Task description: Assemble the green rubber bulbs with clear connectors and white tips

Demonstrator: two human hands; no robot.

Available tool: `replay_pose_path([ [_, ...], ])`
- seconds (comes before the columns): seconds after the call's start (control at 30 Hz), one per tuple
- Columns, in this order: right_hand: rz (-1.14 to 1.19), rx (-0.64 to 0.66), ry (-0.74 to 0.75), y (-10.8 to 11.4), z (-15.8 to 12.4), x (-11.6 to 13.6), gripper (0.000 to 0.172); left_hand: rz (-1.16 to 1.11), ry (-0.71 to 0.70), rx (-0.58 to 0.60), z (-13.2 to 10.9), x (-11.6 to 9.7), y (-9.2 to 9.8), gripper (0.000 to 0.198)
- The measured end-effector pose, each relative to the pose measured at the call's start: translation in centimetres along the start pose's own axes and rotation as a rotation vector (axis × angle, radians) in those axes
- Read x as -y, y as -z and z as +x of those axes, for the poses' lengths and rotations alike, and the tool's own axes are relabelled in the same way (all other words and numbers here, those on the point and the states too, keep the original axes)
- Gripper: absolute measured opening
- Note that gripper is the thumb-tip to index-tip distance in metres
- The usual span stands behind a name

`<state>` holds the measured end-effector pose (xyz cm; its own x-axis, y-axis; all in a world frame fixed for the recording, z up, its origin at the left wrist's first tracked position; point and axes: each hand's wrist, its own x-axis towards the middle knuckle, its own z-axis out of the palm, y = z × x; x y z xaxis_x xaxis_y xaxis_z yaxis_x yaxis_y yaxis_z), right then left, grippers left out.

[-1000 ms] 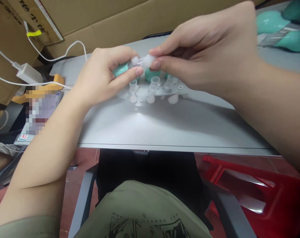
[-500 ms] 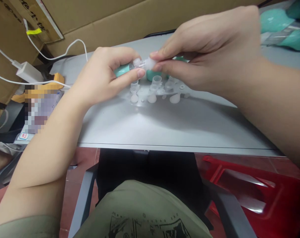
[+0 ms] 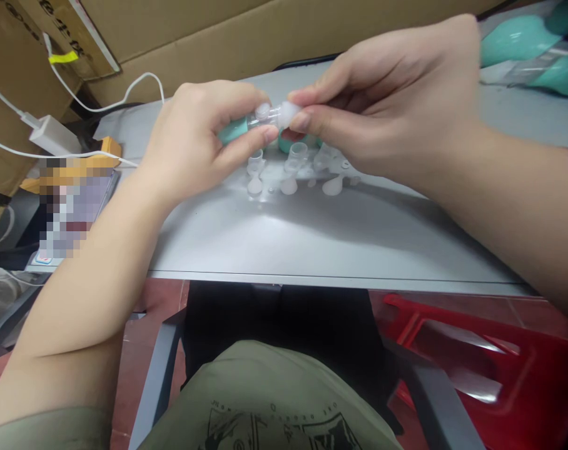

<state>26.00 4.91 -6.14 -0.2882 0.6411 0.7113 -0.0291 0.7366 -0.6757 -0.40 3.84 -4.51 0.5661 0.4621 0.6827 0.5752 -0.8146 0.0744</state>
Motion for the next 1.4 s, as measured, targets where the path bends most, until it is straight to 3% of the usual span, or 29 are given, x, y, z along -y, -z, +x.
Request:
replay_pose_path([
  [0.13, 0.091, 0.006, -0.059, -0.4, 0.1, 0.3, 0.017, 0.021, 0.003, -0.011, -0.2, -0.2, 0.0, 0.028],
  [0.3, 0.141, 0.047, -0.109, -0.4, 0.2, 0.9, 0.02, 0.141, 0.008, -0.05, -0.3, 0.0, -0.3, 0.051],
  [0.47, 0.224, 0.078, -0.122, -0.5, 0.3, 1.1, 0.034, 0.313, -0.037, -0.041, -0.5, 0.2, -0.6, 0.06],
  [0.6, 0.228, 0.087, -0.138, -0.6, 0.3, 1.2, 0.048, 0.455, -0.155, -0.251, -0.3, 0.1, -1.1, 0.083],
  [0.67, 0.223, 0.093, -0.154, -0.6, 0.3, 1.2, 0.051, 0.493, -0.145, -0.224, -0.1, -0.4, -0.8, 0.091],
  [0.73, 0.225, 0.095, -0.171, -0.7, 0.3, 1.2, 0.053, 0.497, -0.111, -0.051, 0.2, -0.9, -0.2, 0.093],
  [0.8, 0.224, 0.087, -0.188, -0.7, 0.3, 1.1, 0.052, 0.514, -0.101, -0.043, 0.4, -1.4, 0.4, 0.097],
  [1.0, 0.273, 0.072, -0.214, -1.0, 0.3, 0.8, 0.056, 0.607, -0.177, -0.142, 0.5, -0.7, -0.1, 0.085],
  [1.1, 0.286, 0.084, -0.242, -1.1, 0.2, 0.7, 0.056, 0.598, -0.205, -0.19, 0.6, -0.2, -0.7, 0.092],
  [1.3, 0.258, 0.136, -0.276, -0.7, 0.4, 0.8, 0.05, 0.547, -0.294, -0.127, 0.6, 1.1, -0.5, 0.09],
  [1.4, 0.2, 0.142, -0.24, -0.6, 0.7, 1.2, 0.043, 0.449, -0.306, -0.182, 0.4, 2.1, -1.0, 0.078],
])
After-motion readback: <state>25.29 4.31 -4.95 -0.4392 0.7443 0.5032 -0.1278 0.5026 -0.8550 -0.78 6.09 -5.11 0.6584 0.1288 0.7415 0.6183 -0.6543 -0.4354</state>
